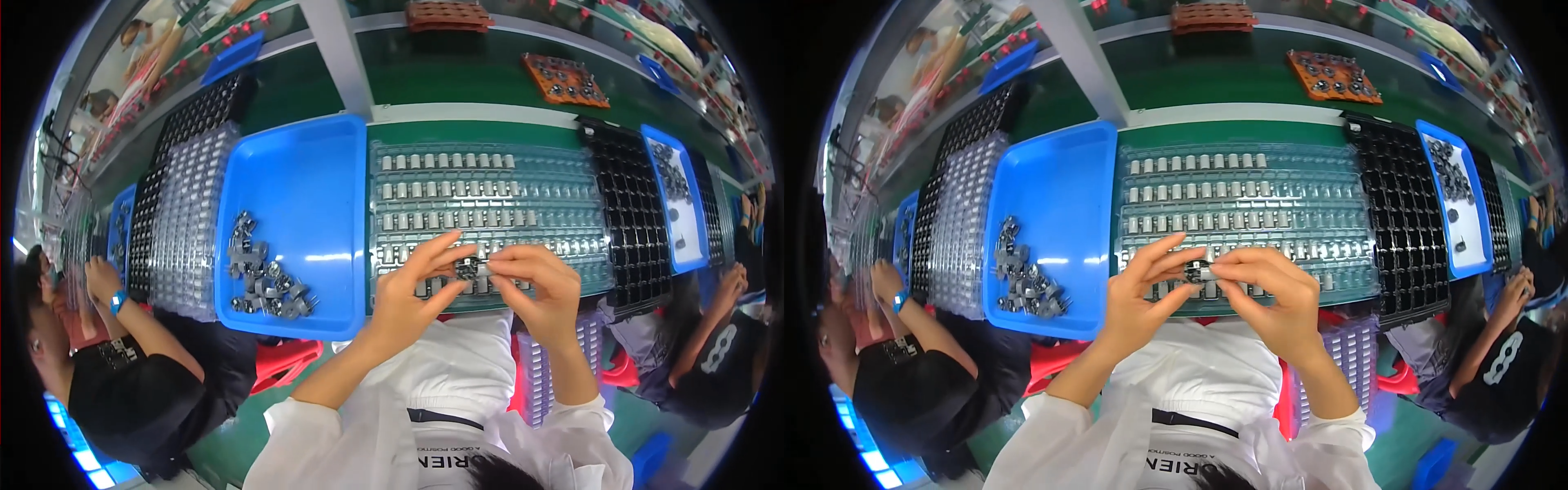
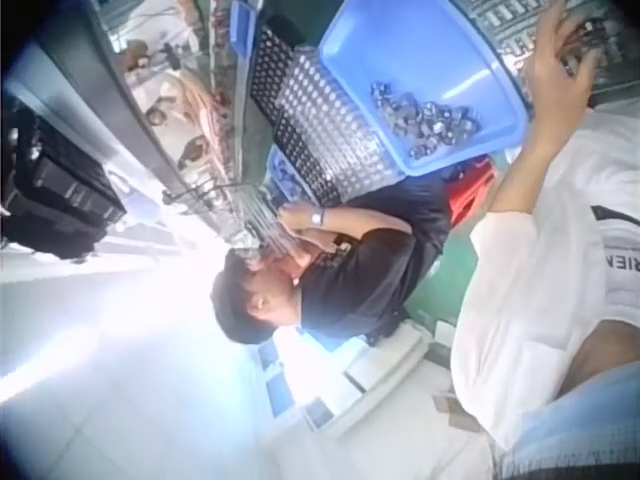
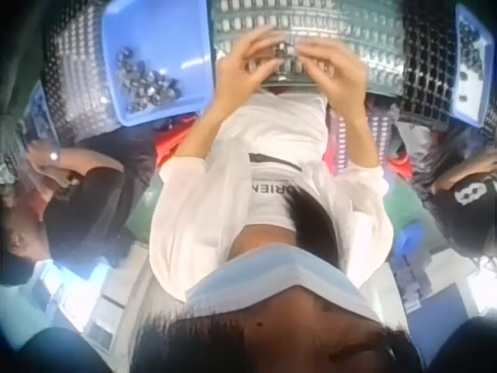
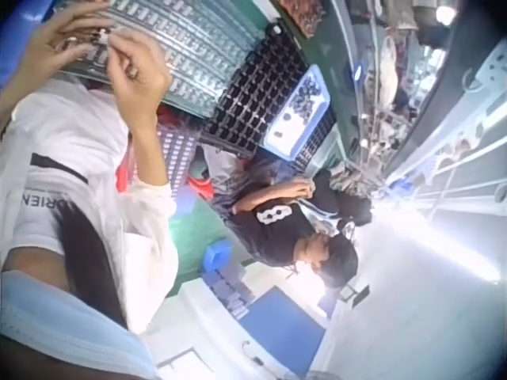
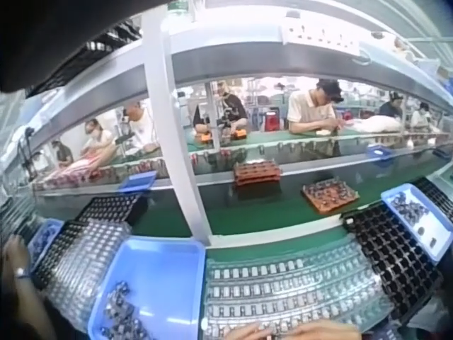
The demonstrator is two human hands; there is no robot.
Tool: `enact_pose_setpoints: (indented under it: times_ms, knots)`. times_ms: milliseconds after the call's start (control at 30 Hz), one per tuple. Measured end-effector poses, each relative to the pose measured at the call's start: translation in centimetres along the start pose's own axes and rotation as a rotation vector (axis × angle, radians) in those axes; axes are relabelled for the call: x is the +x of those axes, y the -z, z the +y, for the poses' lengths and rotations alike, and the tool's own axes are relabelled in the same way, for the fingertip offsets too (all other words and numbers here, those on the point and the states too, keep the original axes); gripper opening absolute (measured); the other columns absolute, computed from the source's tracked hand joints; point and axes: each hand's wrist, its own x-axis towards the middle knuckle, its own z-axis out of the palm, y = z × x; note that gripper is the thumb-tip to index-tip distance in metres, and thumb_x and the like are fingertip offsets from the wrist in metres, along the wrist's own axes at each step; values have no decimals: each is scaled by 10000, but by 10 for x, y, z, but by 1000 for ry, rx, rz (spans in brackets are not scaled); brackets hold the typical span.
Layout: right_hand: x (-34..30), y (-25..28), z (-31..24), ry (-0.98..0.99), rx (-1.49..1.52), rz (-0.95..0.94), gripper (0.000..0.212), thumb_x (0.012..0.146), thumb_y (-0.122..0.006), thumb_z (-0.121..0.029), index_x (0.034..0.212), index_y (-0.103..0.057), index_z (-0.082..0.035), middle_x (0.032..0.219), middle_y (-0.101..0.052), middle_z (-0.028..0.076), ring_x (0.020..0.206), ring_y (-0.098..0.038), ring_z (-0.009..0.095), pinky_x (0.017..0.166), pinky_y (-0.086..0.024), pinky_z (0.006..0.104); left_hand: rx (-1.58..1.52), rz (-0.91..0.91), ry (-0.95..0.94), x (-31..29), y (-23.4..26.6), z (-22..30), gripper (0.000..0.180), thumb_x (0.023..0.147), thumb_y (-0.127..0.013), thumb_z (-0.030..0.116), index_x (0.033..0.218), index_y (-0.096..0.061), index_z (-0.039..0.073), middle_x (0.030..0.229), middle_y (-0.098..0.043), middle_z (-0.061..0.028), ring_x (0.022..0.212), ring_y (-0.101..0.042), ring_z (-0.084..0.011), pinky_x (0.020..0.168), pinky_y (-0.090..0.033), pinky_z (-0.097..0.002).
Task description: The person assembles small electronic components by hand, taking parts from a component tray and fitting them into a plastic housing.
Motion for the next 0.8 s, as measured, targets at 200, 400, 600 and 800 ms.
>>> enact_pose_setpoints:
  times_ms: [200,400,600,800]
  knots:
    - [1,-2,5,192,-157,11,215,693,-714,82,894,-704,7,899,-704,118,824,-667,245,737,-512,326,84,-17,-62,0,-2,-1,593,795,-706,0,1329,-454,43,1186,-649,-93,984,-660,-173,836,-546,-282]
    - [-2,-5,2,249,-192,18,196,692,-729,75,874,-702,8,878,-705,112,803,-669,248,716,-517,326,100,-7,-103,-6,-3,2,617,796,-696,5,1357,-443,56,1198,-646,-63,877,-681,-183,798,-540,-284]
    - [-5,-7,4,253,-208,10,190,696,-725,80,873,-700,13,881,-703,121,814,-666,254,735,-514,327,115,-13,-101,-6,-3,1,580,788,-710,-8,1314,-468,26,1171,-658,-85,905,-679,-165,794,-543,-270]
    - [-1,2,6,315,-293,-88,319,672,-701,78,978,-692,-9,955,-671,119,869,-643,275,729,-524,346,231,-56,-67,1,-5,4,613,783,-712,11,1342,-464,55,1142,-670,-73,858,-676,-171,755,-537,-285]
